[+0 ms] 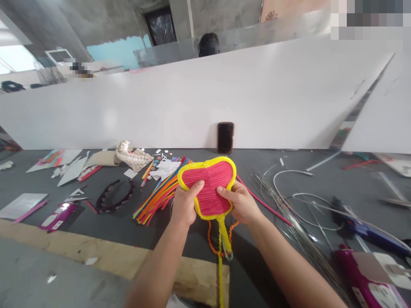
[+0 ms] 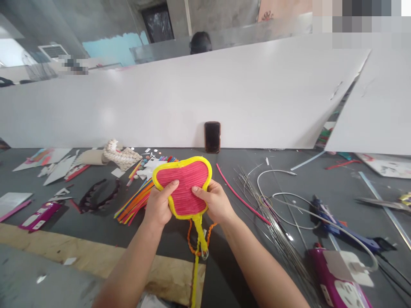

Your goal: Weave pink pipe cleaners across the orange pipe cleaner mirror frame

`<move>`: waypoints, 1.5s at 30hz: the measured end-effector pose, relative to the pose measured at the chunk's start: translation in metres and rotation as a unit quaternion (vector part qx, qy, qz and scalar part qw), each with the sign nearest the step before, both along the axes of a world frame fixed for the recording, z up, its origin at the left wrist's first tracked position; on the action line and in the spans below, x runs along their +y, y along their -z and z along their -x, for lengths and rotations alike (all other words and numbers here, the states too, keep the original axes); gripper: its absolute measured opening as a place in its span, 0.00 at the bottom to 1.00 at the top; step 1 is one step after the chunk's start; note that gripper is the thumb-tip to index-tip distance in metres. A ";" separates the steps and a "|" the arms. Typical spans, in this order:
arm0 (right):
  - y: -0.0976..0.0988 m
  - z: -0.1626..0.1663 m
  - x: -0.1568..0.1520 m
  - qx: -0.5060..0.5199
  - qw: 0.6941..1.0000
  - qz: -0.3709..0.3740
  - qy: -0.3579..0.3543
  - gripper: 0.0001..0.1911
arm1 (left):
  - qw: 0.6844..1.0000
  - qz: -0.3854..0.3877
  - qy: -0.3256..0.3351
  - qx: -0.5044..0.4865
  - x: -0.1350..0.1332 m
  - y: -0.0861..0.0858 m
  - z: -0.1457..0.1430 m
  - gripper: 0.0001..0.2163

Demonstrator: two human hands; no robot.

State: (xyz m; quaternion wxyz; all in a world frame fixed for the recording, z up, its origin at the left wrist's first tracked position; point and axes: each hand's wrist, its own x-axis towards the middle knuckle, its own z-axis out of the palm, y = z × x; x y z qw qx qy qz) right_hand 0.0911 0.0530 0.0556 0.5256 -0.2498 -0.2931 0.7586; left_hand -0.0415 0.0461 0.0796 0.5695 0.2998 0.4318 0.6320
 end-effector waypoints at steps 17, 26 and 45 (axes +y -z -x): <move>-0.001 0.002 -0.002 0.005 0.999 0.031 0.010 0.13 | 0.998 -0.025 -0.054 0.031 0.005 -0.002 0.000 0.14; -0.002 0.001 -0.001 -0.001 0.999 0.045 0.019 0.15 | 0.998 -0.019 -0.045 0.027 0.003 -0.005 -0.003 0.14; 0.001 0.000 -0.001 -0.024 0.999 0.018 0.026 0.15 | 0.996 -0.041 -0.081 0.026 0.009 -0.004 -0.001 0.12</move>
